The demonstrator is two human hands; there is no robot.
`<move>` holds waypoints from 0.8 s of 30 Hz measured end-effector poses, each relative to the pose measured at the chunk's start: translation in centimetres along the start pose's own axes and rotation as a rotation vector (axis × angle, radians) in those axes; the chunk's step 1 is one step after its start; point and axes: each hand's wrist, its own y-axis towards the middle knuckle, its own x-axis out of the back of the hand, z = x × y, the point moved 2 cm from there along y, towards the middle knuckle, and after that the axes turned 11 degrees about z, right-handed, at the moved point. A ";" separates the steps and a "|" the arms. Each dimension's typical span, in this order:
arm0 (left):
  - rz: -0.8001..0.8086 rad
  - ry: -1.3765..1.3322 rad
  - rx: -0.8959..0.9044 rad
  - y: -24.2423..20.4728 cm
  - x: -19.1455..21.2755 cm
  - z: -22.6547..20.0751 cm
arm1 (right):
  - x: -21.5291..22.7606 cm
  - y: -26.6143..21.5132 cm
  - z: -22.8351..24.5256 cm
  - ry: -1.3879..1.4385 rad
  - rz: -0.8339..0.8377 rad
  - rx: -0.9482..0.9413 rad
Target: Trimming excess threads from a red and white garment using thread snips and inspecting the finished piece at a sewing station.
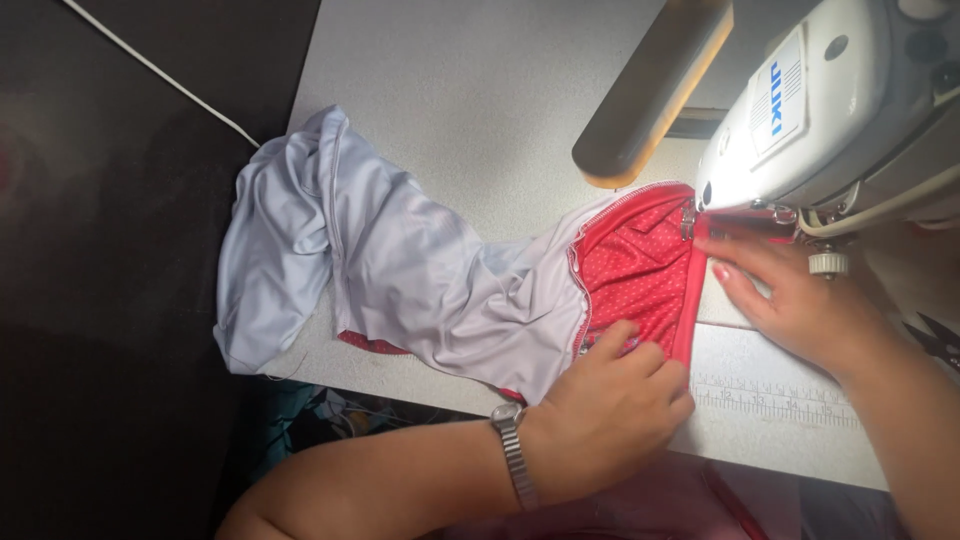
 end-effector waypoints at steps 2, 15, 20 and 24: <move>-0.114 -0.029 -0.025 -0.9 -0.1 -0.5 | 1.0 -0.6 1.6 -0.017 0.006 -0.026; -0.068 -0.455 -0.113 2.9 -2.3 5.7 | 2.0 -4.1 6.6 -0.138 -0.190 0.629; 0.043 -0.088 -0.093 2.6 -3.5 6.2 | 1.0 -4.2 5.7 0.024 -0.123 0.593; -0.116 -0.090 -0.130 2.0 -3.5 5.7 | 0.9 -3.8 5.9 0.025 -0.107 0.573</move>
